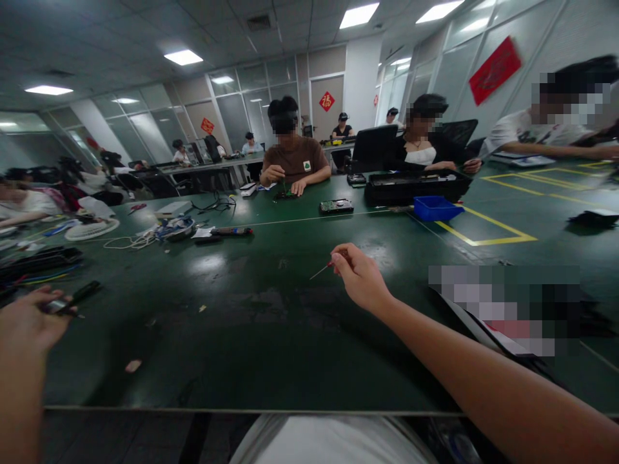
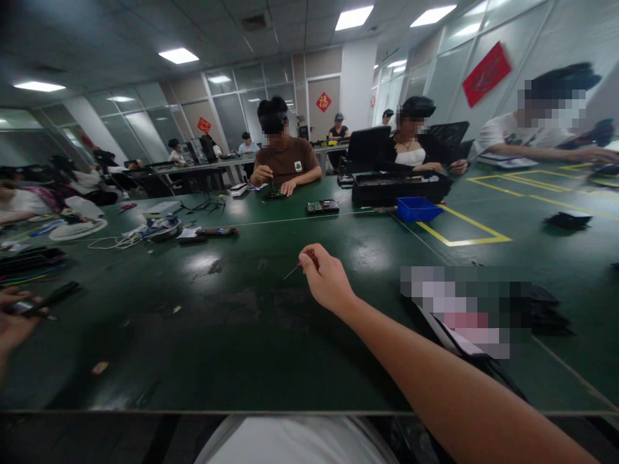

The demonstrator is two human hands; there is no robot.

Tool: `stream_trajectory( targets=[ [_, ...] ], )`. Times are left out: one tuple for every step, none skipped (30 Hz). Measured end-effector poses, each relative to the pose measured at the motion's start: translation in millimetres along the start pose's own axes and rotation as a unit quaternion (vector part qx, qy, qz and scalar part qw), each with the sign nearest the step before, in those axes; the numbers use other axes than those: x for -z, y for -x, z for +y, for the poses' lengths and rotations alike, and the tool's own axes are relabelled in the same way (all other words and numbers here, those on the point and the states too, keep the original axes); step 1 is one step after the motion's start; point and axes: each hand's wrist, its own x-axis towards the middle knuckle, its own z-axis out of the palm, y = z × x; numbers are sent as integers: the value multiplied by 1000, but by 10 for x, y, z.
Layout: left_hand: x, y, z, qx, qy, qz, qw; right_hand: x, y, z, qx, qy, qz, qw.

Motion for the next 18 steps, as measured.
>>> stream_trajectory(
  targets=[
    [-116,-20,-39,-12,15,-9,1000,1,0,0,-2,-2,1,1000],
    [-248,-2,-62,-25,33,-36,998,2,0,3,-5,-5,3,1000],
    [-395,56,-72,-12,39,-45,998,3,1,8,-8,-9,5,1000],
    [-557,149,-72,3,47,-76,996,3,1,16,-10,-15,5,1000],
    [-728,272,-70,21,54,-109,992,2,0,25,-11,-21,5,1000],
    [-903,416,-71,27,62,-143,987,1,0,34,-11,-28,4,1000],
    [-1078,574,-81,26,69,-176,982,0,-1,41,-13,-35,3,999],
    [-1246,737,-101,24,71,-222,972,1,-1,46,-14,-42,4,999],
    [-1403,899,-133,21,66,-270,960,3,-1,46,-16,-49,5,999],
    [-1549,1055,-175,23,55,-323,945,8,0,42,-18,-55,9,998],
    [-1682,1203,-223,30,41,-364,930,16,1,34,-21,-59,14,998],
    [-1804,1341,-273,21,37,-400,916,27,1,22,-26,-63,23,997],
    [-1917,1468,-323,8,27,-434,900,39,-1,8,-32,-72,35,996],
    [-2023,1586,-369,-8,14,-466,884,51,-4,-5,-38,-87,51,994],
    [-2123,1695,-408,-23,4,-490,871,63,-10,-16,-44,-109,71,991],
    [-2220,1795,-439,-36,0,-514,857,73,-19,-22,-48,-139,91,985],
    [-2314,1887,-463,-47,2,-529,847,80,-30,-24,-52,-174,112,977],
    [-2402,1971,-481,-59,0,-538,841,83,-43,-20,-57,-211,130,967]
  ],
)
